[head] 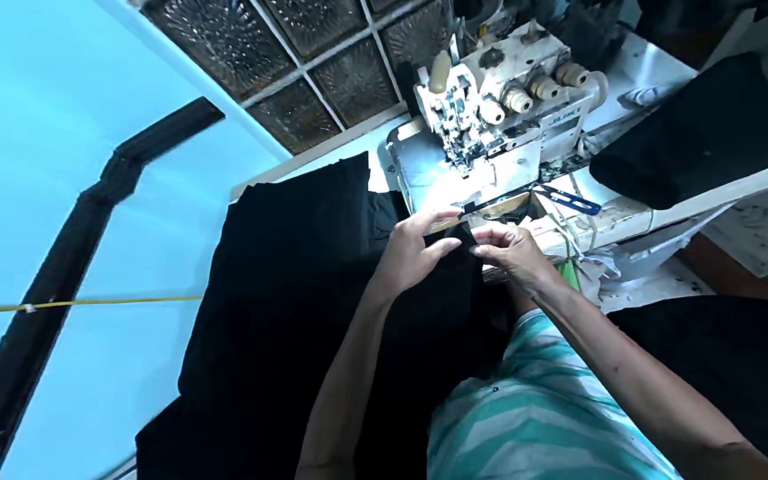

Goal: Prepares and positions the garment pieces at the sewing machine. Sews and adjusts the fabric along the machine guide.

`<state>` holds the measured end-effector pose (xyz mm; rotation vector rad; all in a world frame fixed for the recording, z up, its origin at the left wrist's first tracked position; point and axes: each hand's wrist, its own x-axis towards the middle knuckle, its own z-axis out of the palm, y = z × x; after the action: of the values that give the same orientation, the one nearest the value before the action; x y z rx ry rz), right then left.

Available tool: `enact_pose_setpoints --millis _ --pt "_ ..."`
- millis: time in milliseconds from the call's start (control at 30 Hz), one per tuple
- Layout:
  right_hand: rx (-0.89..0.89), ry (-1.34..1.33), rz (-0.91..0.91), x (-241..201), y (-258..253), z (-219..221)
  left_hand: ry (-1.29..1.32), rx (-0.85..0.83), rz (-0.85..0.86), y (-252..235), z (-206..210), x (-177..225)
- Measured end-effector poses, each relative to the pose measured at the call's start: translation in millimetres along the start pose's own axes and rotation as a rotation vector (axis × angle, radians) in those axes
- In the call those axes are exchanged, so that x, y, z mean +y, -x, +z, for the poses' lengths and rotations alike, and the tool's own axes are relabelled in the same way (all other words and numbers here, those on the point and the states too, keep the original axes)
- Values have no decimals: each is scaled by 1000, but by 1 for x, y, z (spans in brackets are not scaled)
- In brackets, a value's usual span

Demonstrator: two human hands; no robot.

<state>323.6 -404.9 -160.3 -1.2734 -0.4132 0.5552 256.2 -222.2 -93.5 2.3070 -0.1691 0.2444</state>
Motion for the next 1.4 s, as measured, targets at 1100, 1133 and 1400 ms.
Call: enact_pose_setpoints --millis 1100,1133,1400 --pt "-143 -270 104 -9 -9 4 -9 159 201 12 12 -10" --pt "-126 -274 108 -9 -10 5 -10 176 205 12 13 -10" --pt "85 4 64 -2 -4 16 -15 239 211 14 21 -2"
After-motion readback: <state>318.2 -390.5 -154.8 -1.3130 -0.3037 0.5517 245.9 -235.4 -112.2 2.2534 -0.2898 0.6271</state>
